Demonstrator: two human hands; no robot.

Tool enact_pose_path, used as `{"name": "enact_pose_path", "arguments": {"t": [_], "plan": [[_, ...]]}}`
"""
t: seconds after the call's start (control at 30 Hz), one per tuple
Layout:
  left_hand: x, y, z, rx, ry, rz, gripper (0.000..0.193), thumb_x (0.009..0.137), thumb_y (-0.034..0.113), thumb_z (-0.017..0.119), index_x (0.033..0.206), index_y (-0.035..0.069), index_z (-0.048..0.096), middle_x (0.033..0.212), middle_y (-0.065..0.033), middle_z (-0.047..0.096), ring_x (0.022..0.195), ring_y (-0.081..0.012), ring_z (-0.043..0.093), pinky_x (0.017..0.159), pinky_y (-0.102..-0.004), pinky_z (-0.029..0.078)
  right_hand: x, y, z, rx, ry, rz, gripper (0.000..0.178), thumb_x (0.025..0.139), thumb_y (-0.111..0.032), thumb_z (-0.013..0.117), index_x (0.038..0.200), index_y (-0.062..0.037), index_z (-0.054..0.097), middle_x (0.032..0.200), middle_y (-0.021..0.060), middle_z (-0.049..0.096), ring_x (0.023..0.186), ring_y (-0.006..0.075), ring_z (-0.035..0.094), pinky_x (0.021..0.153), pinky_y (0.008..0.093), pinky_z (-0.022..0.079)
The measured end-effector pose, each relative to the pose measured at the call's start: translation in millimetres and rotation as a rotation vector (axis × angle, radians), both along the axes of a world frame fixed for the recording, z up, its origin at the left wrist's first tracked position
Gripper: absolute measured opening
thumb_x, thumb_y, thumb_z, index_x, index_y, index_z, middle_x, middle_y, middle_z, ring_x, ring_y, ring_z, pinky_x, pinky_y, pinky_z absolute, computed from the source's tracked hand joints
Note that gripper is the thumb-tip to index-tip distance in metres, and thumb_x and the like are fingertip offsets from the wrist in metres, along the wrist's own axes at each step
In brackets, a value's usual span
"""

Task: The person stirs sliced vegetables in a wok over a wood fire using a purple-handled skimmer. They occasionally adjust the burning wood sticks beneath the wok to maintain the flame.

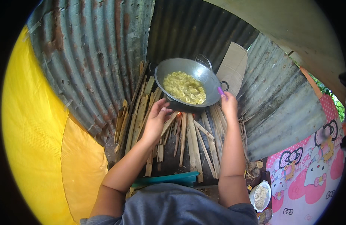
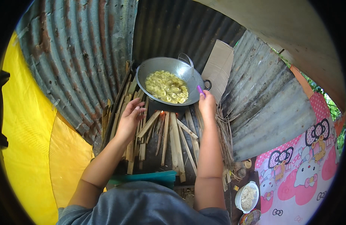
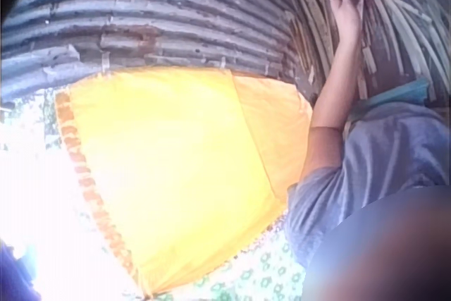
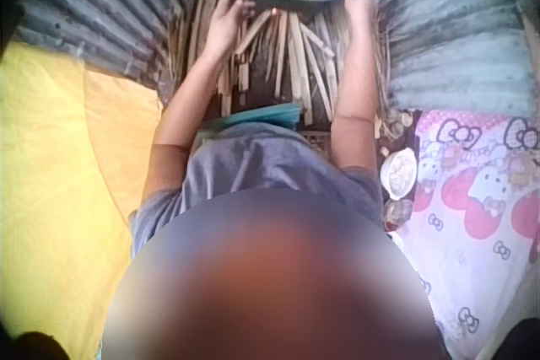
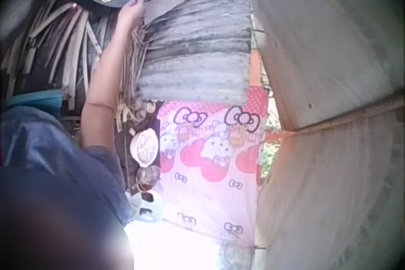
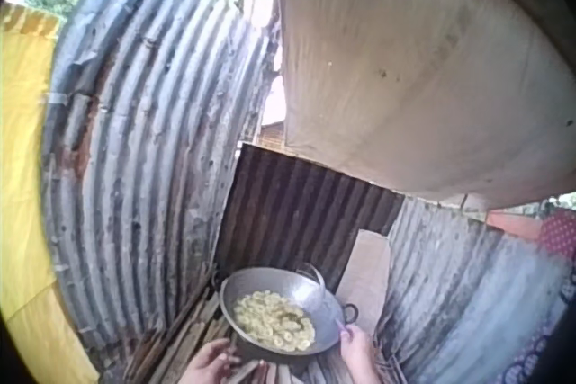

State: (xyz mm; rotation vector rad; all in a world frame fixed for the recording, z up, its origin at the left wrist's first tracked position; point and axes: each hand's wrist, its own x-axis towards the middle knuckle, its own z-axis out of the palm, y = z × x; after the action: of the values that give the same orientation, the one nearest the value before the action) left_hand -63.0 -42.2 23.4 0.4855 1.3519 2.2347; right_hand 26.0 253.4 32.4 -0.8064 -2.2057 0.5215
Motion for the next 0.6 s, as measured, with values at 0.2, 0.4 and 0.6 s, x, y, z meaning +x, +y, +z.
{"name": "enact_pose_path", "arguments": {"t": [0.2,0.4,0.6], "plan": [[-1,34,-10,-0.102,-0.037,-0.044,0.035,0.098,0.011,0.041,0.132,0.005,0.039,0.122,-0.0079,0.049,0.1,-0.014,0.052,0.088,-0.0292,0.044,-8,-53,-5,0.068,-0.234,0.076,0.029,0.089,-0.018,0.056,0.112,-0.0006,0.06,0.104,0.0205,0.061,0.094,0.0374,0.059,0.083,0.0417,0.046],[-4,46,-22,-0.103,-0.032,-0.062,0.035,0.098,0.011,0.039,0.133,0.004,0.039,0.126,-0.0119,0.048,0.101,-0.0154,0.052,0.085,-0.0283,0.043,86,-127,55,0.171,-0.27,0.056,0.027,0.086,-0.013,0.057,0.113,-0.0076,0.062,0.097,0.0142,0.059,0.087,0.0343,0.06,0.075,0.0403,0.047],[31,81,-31,-0.144,0.035,-0.16,0.033,0.098,0.016,0.044,0.129,0.006,0.043,0.12,-0.0068,0.053,0.103,-0.0139,0.051,0.09,-0.0294,0.041,65,-129,53,0.2,-0.344,0.1,0.026,0.088,-0.013,0.055,0.112,-0.0068,0.063,0.097,0.0157,0.062,0.084,0.036,0.061,0.074,0.0427,0.048]]}}
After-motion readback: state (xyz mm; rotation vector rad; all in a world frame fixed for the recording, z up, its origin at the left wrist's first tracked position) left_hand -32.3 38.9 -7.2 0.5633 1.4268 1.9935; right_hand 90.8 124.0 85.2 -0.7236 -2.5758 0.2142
